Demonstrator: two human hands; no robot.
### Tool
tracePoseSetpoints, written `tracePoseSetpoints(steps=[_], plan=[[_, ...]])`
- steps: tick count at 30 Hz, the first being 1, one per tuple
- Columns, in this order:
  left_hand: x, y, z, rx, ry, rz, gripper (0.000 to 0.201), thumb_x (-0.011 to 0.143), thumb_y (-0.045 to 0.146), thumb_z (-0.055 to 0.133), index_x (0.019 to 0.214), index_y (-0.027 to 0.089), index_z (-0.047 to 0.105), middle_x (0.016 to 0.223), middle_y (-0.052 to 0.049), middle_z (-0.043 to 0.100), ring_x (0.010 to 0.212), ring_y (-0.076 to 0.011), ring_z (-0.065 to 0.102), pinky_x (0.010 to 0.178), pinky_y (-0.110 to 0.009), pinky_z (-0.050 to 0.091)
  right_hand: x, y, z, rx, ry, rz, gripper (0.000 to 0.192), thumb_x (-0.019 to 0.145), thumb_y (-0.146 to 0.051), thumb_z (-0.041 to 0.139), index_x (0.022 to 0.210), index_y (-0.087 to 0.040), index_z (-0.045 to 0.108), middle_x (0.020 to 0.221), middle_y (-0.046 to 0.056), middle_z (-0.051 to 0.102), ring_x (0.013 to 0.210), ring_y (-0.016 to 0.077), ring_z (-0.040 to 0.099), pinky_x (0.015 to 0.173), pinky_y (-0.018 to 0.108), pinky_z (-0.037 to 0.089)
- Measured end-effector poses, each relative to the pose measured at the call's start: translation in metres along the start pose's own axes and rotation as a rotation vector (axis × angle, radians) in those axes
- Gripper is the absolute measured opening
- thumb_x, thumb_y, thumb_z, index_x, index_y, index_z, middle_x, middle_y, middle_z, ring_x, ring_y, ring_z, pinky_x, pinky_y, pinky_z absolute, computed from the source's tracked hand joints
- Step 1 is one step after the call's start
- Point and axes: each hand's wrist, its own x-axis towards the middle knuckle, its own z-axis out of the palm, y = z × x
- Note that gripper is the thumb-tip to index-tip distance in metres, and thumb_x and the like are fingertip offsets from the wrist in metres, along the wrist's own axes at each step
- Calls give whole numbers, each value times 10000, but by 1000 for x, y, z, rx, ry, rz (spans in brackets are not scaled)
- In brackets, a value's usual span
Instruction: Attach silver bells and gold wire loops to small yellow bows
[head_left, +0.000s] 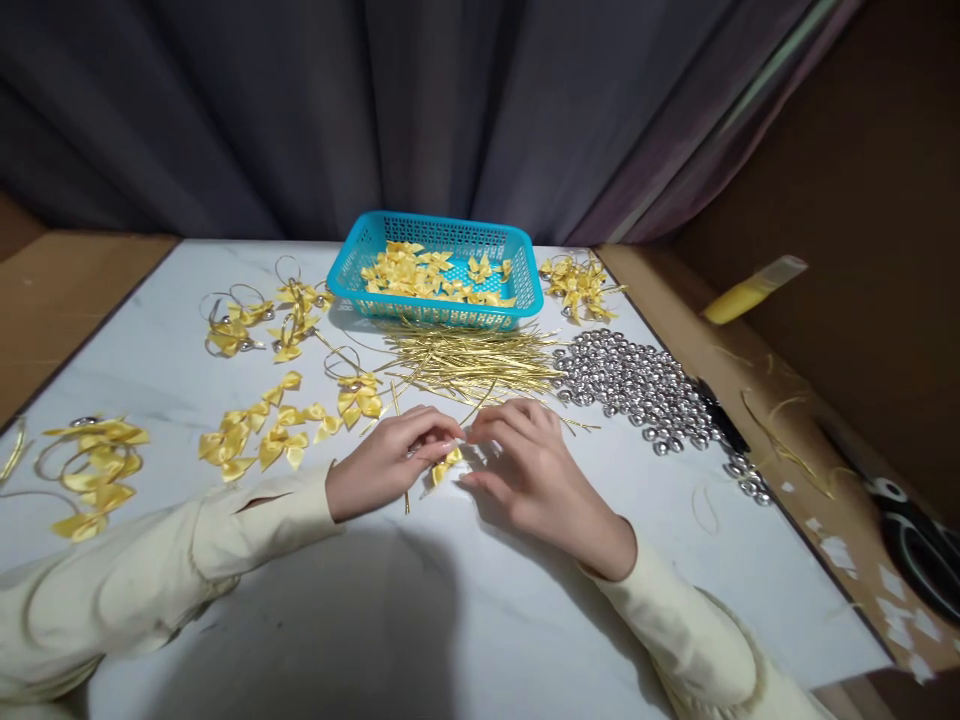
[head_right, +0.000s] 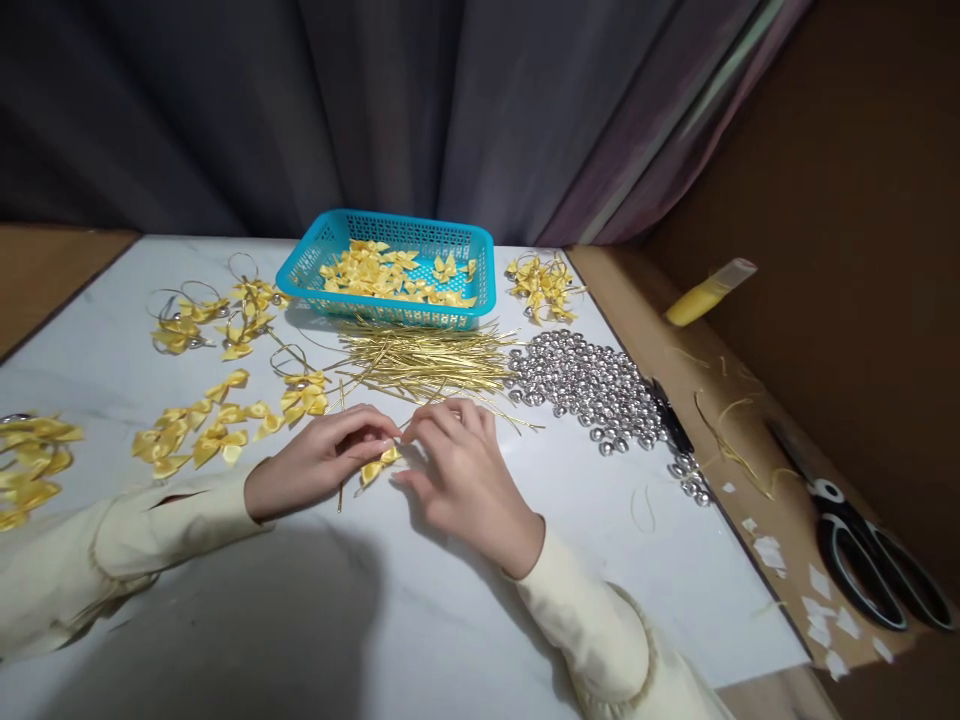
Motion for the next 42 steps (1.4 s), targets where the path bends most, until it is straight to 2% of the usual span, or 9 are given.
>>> tracePoseSetpoints(steps=[5,9,14,21,25,29,32,36,42], plan=[[-1,4,2,-218,55,-110,174,847,312,514,899,163,587,832,-26,597,772,-150,534,673,-256,415,1,-3,11,169,39,85,156,777,-227,655,859,-183,529,828,19,617,840,179,519,782,318,333],[-2,7,3,-337,81,-118,146,833,295,545,894,166,573,833,-14,583,780,-138,535,702,-250,426,1,-3,12,182,68,57,55,825,-205,600,801,-170,565,741,1,616,750,149,528,764,305,316],[-1,7,2,-462,56,-177,155,812,297,582,883,160,564,808,-9,575,752,-129,543,665,-234,435,-1,-4,8,189,56,41,81,842,-202,574,792,-182,634,692,-6,610,706,139,523,754,303,304],[-1,8,4,-778,71,-276,308,915,437,371,1045,162,421,841,-55,596,717,-151,591,634,-283,475,-1,-8,6,247,72,132,116,835,-165,552,733,-174,606,689,-8,625,679,129,516,749,300,317],[-8,11,11,-565,155,-225,278,819,372,570,915,197,377,866,-12,528,708,-123,561,604,-258,469,0,-9,6,337,90,225,123,832,-198,555,722,-178,606,608,-16,586,654,129,505,700,285,340],[-15,7,16,-100,226,15,302,749,286,656,865,201,391,884,-10,507,740,-117,525,637,-254,446,1,-12,3,623,32,407,160,839,-265,546,733,-157,601,535,-25,532,530,103,463,558,239,342],[-17,3,18,113,282,142,269,778,253,629,894,206,391,914,-23,542,793,-131,543,688,-269,451,3,-15,-1,809,-23,484,176,842,-285,542,751,-143,594,489,-42,483,471,81,407,503,216,314],[-17,0,18,82,297,106,185,840,238,548,934,206,392,956,-46,571,854,-144,582,766,-302,476,4,-17,-6,915,-79,514,165,836,-266,554,751,-130,593,471,-48,463,457,69,382,490,207,294],[-18,1,19,-47,279,86,178,844,213,538,980,210,423,910,-25,577,818,-129,603,747,-276,495,4,-17,-6,901,-106,519,178,847,-261,535,729,-133,576,462,-58,420,458,67,344,484,209,266]])
